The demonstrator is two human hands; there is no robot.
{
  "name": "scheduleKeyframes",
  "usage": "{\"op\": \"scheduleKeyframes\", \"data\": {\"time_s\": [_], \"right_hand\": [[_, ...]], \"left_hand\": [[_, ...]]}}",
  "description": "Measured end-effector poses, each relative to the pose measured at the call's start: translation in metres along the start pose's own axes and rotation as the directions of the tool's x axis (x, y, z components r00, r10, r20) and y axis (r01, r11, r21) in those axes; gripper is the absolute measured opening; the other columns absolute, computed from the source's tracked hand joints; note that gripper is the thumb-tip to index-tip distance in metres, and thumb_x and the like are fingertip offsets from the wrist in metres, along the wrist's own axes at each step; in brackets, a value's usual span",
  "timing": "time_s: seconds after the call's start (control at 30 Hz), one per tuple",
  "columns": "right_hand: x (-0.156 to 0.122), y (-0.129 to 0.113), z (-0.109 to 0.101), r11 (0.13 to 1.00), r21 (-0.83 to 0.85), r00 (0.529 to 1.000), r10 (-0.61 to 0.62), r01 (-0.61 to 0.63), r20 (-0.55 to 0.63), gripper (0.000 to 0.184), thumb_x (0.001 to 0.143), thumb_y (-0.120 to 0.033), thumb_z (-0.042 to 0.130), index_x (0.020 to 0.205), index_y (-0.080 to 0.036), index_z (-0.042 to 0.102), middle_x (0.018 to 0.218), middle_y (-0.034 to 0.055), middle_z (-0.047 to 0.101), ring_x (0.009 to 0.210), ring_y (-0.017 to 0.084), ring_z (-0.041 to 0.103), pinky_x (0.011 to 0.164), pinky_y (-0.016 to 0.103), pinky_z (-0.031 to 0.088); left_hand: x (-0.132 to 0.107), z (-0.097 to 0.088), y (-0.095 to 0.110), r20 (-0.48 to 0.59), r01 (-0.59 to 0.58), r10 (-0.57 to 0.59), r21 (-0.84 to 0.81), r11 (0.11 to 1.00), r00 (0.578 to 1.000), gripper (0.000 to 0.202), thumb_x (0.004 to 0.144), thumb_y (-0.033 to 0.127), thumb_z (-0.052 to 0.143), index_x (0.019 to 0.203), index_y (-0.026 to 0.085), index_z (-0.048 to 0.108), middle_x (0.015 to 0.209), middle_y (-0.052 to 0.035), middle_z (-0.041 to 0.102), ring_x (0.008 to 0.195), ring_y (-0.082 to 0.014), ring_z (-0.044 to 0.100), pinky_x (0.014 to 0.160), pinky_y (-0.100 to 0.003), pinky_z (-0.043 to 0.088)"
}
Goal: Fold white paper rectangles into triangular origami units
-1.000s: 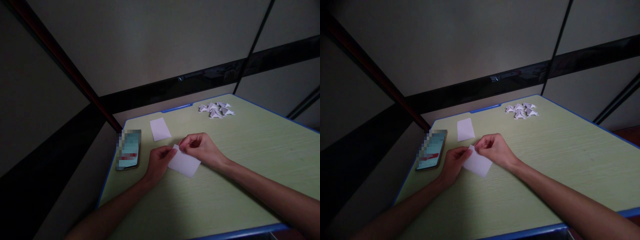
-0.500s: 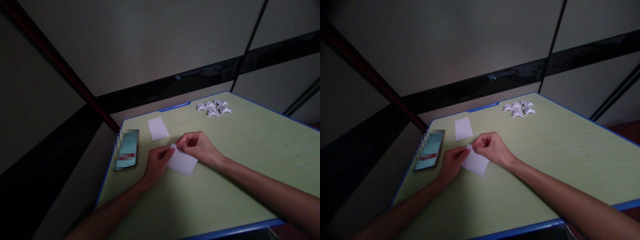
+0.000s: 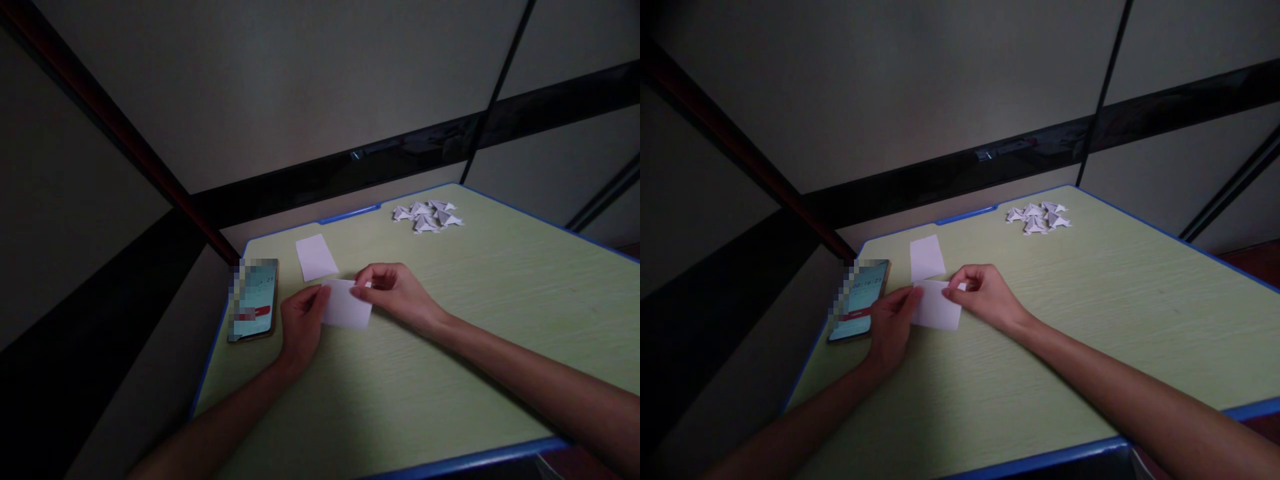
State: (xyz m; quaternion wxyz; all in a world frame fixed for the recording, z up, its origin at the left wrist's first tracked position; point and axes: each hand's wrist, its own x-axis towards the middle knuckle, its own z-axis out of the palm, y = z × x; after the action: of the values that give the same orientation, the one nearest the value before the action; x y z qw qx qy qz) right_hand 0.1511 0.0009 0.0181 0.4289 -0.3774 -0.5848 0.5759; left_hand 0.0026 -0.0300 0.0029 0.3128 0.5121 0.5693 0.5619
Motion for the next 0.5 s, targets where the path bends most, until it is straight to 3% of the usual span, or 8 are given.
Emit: {"op": "scheduleKeyframes", "data": {"time_s": [0.2, 0.5], "right_hand": [[0.0014, 0.0017, -0.0027, 0.996, 0.025, 0.991, 0.093, -0.091, -0.097, 0.014, 0.057, -0.025, 0.064, 0.058, -0.013, 0.058, 0.056, 0.0007, 0.059, 0.049, 0.008, 0.048, 0.051, 0.024, 0.038], [0.0007, 0.0009, -0.0039, 0.999, -0.025, 0.992, 0.043, -0.047, -0.116, 0.018, 0.057, -0.027, 0.065, 0.055, -0.013, 0.055, 0.054, 0.0008, 0.057, 0.046, 0.006, 0.045, 0.045, 0.022, 0.034]], "left_hand": [[-0.0006, -0.0009, 0.0034, -0.039, -0.004, 0.004, 0.000, 1.000, 0.999, 0.021, 0.065, 0.030, 0.057, 0.059, 0.011, 0.064, 0.053, 0.0016, 0.055, 0.051, -0.0082, 0.042, 0.046, -0.018, 0.033], [0.0000, -0.0004, 0.0021, -0.027, 0.046, -0.048, -0.052, 0.998, 0.999, 0.020, 0.065, 0.030, 0.057, 0.065, 0.012, 0.064, 0.059, 0.0003, 0.058, 0.055, -0.0097, 0.046, 0.050, -0.019, 0.036]]}}
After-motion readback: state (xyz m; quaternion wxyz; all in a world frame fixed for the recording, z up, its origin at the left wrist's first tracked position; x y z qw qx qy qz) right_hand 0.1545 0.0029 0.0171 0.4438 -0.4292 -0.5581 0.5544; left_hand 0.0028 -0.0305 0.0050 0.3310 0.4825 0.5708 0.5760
